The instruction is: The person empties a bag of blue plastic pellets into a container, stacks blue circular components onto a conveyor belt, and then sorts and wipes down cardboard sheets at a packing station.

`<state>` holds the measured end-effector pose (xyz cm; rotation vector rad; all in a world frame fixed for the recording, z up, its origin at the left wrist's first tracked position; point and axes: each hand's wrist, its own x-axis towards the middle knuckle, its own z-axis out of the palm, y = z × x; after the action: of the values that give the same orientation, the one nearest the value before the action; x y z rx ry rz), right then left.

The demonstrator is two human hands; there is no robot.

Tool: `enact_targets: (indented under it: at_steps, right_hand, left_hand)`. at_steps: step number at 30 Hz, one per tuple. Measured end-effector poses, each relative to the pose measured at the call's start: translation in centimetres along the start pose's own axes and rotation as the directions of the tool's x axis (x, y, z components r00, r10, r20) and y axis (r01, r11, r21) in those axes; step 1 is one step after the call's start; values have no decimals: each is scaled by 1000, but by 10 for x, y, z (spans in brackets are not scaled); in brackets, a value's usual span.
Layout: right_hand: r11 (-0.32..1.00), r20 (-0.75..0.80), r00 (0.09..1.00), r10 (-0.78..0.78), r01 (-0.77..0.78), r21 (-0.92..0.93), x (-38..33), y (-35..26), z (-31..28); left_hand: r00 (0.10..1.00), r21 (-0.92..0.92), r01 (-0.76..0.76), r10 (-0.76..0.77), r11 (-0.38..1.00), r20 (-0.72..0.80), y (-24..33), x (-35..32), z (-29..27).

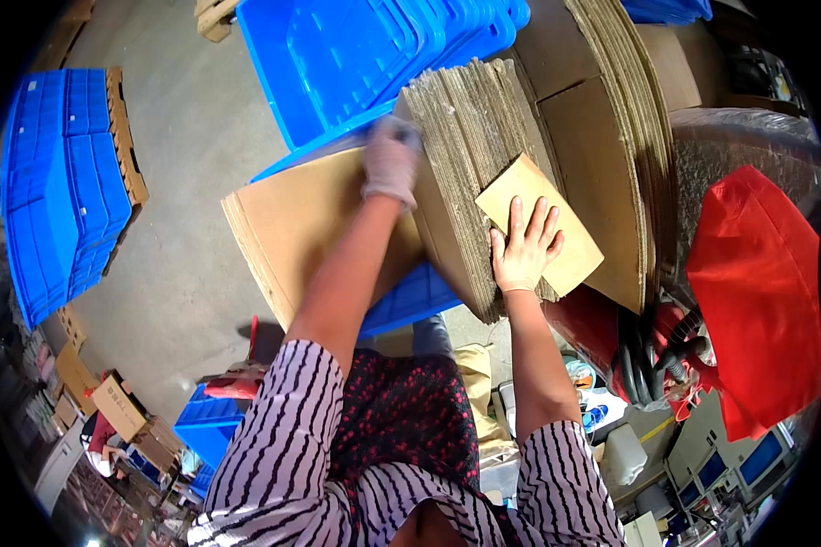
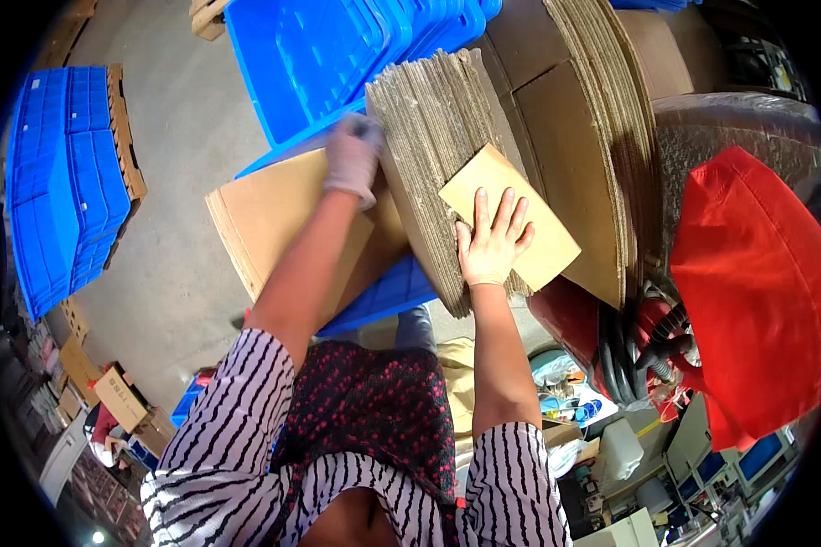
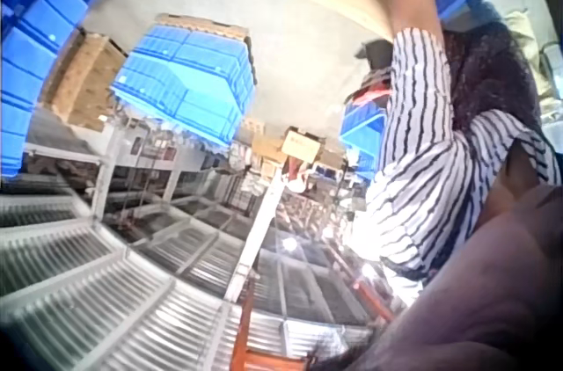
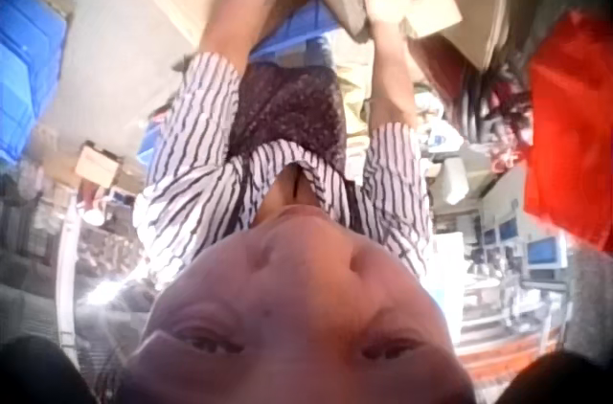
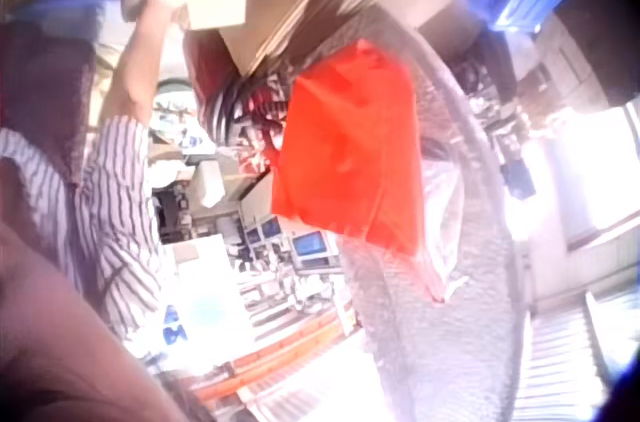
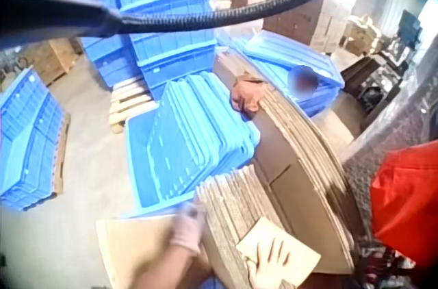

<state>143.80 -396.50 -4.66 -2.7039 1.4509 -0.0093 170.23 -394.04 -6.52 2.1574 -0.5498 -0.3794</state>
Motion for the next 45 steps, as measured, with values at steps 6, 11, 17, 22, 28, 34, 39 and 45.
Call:
enact_targets:
  at_steps: [6, 11, 17, 22, 28, 34, 39, 45]
  right_hand:
    - [997, 1, 1000, -9, 9, 75, 1, 7, 4]
    - [998, 16, 1000, -12, 11, 68, 1, 7, 3]
    - [996, 17, 1000, 2, -4, 91, 3, 7, 1]
    - [995, 9, 1000, 5, -6, 98, 3, 9, 2]
    - [995, -5, 1000, -5, 5, 99, 1, 9, 4]
    - [996, 37, 999, -5, 2, 85, 2, 9, 1]
    - [996, -20, 1000, -11, 12, 84, 3, 10, 2]
    - [995, -1, 1000, -18, 18, 96, 3, 8, 0]
  left_hand:
    - [997, -361, 74, -59, 929, 53, 2, 39, -25]
    - [947, 127, -271, 241, 954, 214, 4, 47, -3]
    - [855, 363, -502, 390, 785, 341, 16, 56, 0]
    - [937, 246, -347, 323, 905, 134, 31, 100, -3]
    - [818, 59, 175, -178, 983, 546, 22, 119, 11]
    - [806, 38, 113, -113, 993, 581, 45, 136, 2]
    - [831, -248, 294, -118, 923, 544, 90, 126, -21]
    - [846, 260, -295, 125, 919, 518, 47, 114, -5]
